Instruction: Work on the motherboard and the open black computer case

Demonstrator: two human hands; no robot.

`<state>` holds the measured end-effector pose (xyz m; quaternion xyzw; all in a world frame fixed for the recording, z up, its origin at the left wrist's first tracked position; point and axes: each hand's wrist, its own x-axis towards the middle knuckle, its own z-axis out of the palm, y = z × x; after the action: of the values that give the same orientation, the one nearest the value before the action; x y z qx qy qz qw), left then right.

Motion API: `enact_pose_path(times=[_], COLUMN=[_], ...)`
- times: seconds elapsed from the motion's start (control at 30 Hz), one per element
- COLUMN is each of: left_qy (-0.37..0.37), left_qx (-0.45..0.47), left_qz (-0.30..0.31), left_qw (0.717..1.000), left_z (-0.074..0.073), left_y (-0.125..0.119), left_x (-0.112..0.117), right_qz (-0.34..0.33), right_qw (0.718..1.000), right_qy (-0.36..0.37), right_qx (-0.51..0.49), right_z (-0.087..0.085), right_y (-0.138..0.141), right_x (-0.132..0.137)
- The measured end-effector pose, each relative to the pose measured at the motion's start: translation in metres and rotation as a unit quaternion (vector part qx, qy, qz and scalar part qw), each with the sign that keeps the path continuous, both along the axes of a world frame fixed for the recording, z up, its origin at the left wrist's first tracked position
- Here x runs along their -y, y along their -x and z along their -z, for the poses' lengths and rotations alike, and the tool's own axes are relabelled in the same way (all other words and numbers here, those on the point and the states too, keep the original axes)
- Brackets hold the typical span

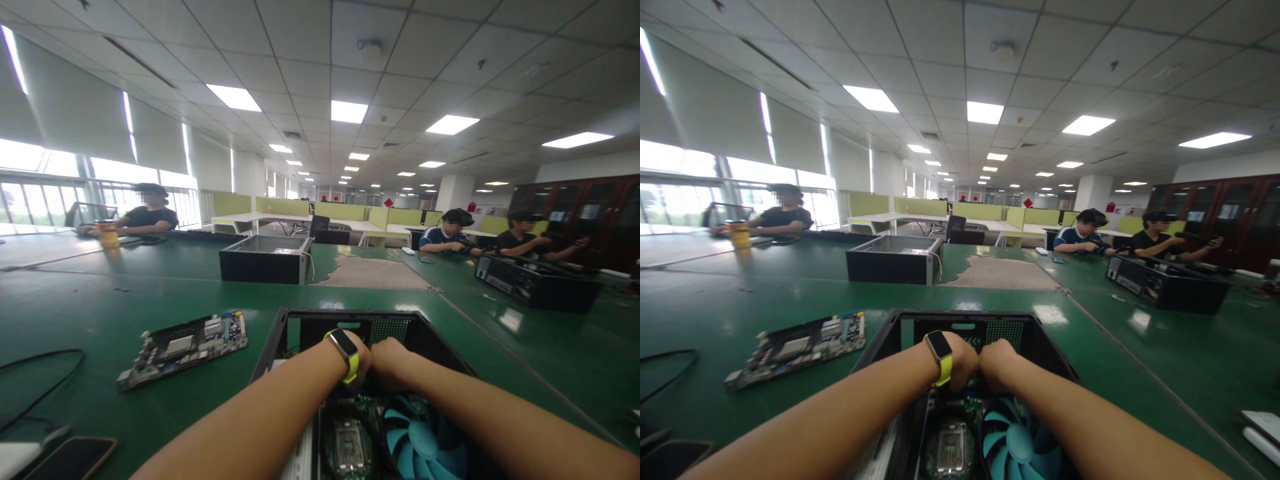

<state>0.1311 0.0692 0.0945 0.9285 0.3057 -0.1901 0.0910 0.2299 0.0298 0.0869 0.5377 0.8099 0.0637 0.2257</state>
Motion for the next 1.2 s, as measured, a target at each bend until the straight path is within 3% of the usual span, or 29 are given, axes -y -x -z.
enact_pose_path(times=[0.1,0.27,0.73,1.0,1.2], left_qy=[0.044,0.035,0.003,0.017,0.033], left_qx=[-0.094,-0.105,-0.122,-0.095,-0.11], left_qz=[-0.017,-0.034,-0.053,-0.08,-0.067], left_qw=[0.994,0.993,0.991,0.992,0.991], left_z=[0.013,0.022,0.017,0.019,0.019], left_y=[-0.002,0.004,0.009,0.011,0.013], left_x=[-0.006,-0.01,-0.005,-0.006,-0.003], right_qz=[-0.002,-0.004,-0.001,0.008,0.027], right_qw=[1.0,1.0,1.0,0.999,0.999], right_qy=[-0.008,-0.016,-0.024,-0.031,-0.033], right_qx=[0.0,-0.002,-0.01,-0.016,-0.014], right_z=[-0.002,-0.003,0.003,0.002,0.003], right_y=[0.0,0.001,-0.001,0.0,-0.001], right_x=[0.0,-0.001,0.0,0.0,-0.001])
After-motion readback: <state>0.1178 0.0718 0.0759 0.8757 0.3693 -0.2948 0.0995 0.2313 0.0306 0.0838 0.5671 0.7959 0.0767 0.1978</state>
